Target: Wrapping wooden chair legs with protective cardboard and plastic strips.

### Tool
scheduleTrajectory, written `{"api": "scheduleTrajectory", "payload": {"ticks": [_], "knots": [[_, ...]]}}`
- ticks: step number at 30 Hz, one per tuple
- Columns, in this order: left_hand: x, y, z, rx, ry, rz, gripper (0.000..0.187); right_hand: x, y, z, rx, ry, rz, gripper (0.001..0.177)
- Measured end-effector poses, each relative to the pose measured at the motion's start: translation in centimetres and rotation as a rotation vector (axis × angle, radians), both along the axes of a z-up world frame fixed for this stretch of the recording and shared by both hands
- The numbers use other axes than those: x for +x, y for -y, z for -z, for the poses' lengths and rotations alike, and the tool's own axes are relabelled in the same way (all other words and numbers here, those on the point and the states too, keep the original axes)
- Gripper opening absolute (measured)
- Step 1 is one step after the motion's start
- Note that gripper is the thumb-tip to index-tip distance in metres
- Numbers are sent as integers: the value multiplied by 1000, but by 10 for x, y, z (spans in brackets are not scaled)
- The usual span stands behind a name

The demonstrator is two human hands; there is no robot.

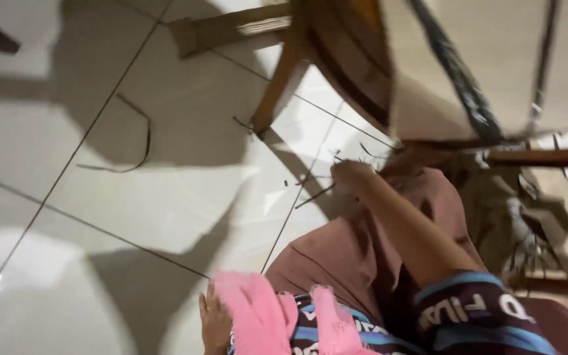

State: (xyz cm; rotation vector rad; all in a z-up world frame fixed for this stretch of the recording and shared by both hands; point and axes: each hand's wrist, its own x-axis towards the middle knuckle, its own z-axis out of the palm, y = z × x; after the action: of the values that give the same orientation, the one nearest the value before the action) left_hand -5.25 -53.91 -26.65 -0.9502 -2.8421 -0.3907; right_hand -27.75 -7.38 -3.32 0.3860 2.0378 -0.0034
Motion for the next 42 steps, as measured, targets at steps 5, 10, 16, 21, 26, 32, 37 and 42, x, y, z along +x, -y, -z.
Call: {"api": "scheduleTrajectory", "payload": {"ticks": [5,10,16,21,26,32,37,42], "knots": [[-14,-23,-48,-149,616,-159,77,19,0,85,-40,-81,-178,34],[-2,-19,-34,7,630,-205,67,50,23,126,-62,-209,-304,38],[6,-14,-21,104,463,-214,58,87,59,139,-358,-499,-252,17],[13,-9,-4,124,536,-242,32,130,22,179,221,-959,-529,33],[19,-9,-22,184,381,-246,32,104,16,189,-98,-724,441,41],[1,-29,-36,62,378,-319,29,100,26,114,-573,-985,421,11],[4,-35,-42,23,200,-377,25,110,31,4,-993,-1082,675,4],[0,-36,-42,11,124,-373,28,143,0,-23,-815,-1148,403,14]]}}
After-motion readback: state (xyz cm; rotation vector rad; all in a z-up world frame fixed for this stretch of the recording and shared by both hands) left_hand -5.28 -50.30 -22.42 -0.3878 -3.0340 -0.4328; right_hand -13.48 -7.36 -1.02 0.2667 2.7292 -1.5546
